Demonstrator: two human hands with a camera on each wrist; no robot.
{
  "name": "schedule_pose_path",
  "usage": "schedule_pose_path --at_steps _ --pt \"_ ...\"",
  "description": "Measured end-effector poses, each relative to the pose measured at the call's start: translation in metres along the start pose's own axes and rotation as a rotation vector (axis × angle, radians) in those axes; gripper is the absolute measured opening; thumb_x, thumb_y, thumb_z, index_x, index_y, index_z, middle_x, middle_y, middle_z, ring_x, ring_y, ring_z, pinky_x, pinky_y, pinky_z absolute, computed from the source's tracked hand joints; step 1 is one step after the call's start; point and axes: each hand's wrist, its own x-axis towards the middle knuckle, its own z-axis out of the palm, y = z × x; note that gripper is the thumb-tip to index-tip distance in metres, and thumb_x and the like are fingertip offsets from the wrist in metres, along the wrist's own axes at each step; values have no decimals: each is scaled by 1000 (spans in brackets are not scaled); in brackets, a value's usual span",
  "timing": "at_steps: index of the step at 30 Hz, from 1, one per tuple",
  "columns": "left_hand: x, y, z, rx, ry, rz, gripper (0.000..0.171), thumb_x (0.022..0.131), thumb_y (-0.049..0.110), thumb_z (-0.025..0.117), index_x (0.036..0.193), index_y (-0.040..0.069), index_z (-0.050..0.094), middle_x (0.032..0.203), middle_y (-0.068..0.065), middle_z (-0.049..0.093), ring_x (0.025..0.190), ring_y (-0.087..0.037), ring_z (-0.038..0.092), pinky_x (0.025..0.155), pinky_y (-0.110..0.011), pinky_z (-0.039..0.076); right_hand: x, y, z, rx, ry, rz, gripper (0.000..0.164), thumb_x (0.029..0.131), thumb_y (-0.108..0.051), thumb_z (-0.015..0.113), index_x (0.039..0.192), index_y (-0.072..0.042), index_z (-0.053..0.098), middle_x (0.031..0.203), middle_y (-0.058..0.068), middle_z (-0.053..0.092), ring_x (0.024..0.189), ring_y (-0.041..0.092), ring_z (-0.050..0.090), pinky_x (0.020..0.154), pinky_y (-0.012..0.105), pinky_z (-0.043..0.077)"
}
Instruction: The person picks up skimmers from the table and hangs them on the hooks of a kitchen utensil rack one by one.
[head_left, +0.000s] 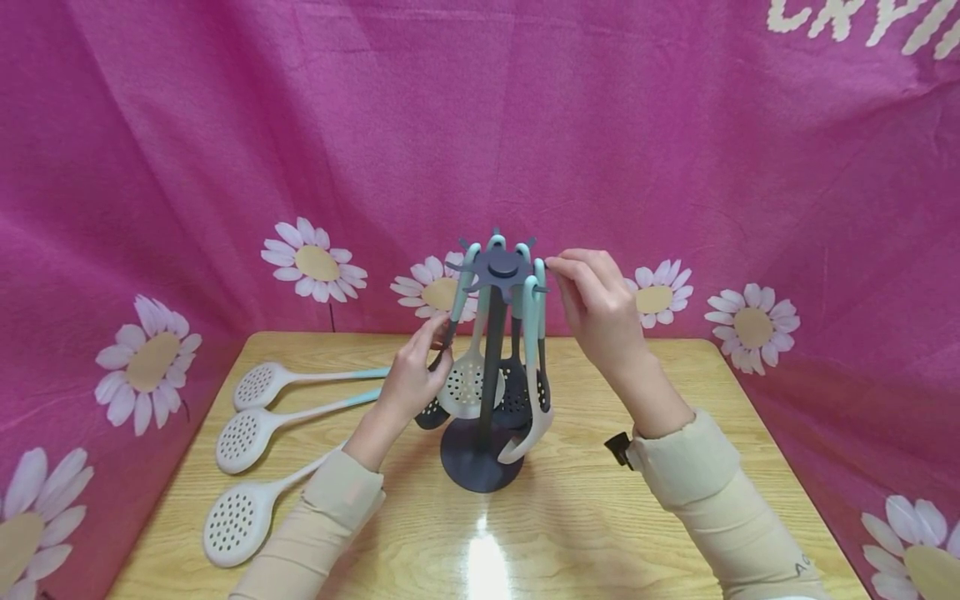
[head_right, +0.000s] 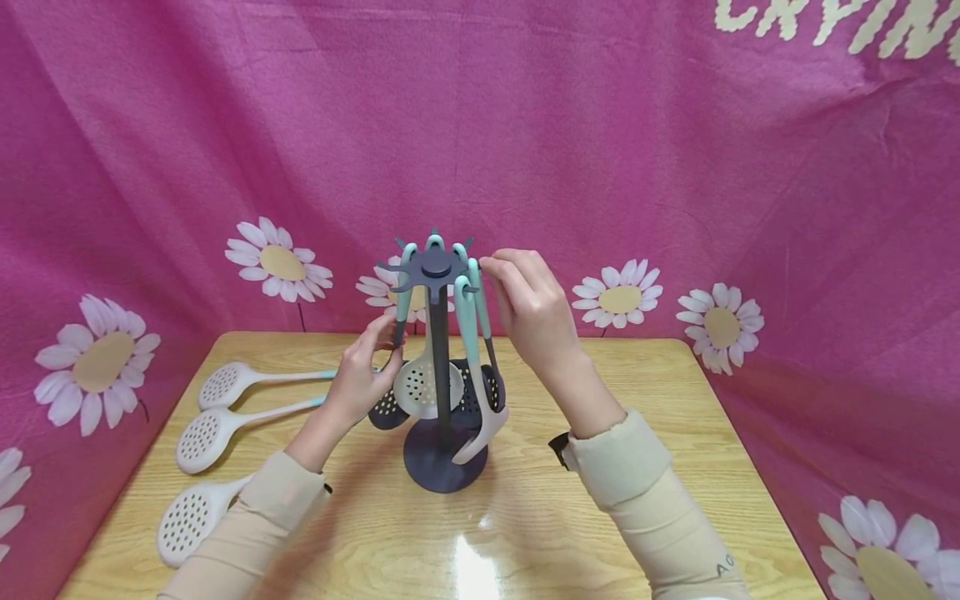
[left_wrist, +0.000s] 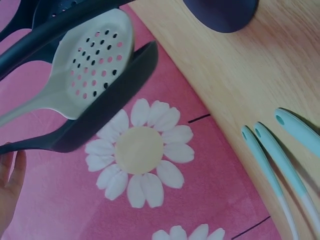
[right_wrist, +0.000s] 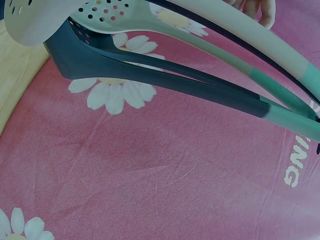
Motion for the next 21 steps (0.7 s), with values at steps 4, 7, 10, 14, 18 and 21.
schedule_pose_path --at_steps 4,7,10,14,18,21 --pt "-3 -7 -3 23 1 52 53 75 -4 64 123 -2 42 113 -19 54 100 -29 56 87 -42 48 0 0 0 -4 -1 -4 15 77 11 64 90 6 63 85 17 61 79 29 58 71 35 52" --pt "-5 -16 -6 90 43 137 46 75 -2 61 119 -5 47 115 -20 53 107 -32 52 94 -43 42 -1 0 0 -6 -3 -9 15 77 11 64 90 6 63 85 17 61 79 28 58 71 35 52" --pt "-9 -25 -9 184 105 194 38 74 -3 58 111 -7 52 110 -21 56 103 -35 52 93 -45 41 0 0 0 -2 0 -10 15 76 12 64 90 6 63 85 17 61 79 29 58 71 35 52" --pt "-17 -37 -15 294 100 130 36 73 -4 58 108 -6 53 106 -21 56 101 -35 51 93 -45 39 0 0 0 4 2 -9 16 76 12 64 90 6 63 85 17 61 79 29 58 71 35 52" --pt "-26 -47 -21 390 -19 -34 43 73 -1 60 115 -5 50 111 -21 53 106 -36 47 96 -47 35 1 -1 0 5 1 -8 16 76 12 64 91 6 63 85 17 61 79 29 58 71 36 52" --pt "-34 -54 -24 456 -165 -155 51 73 2 62 122 -3 46 117 -21 50 111 -36 45 98 -48 33 1 0 -1 4 3 -6 16 76 12 64 90 6 63 85 17 61 79 28 58 71 35 52"
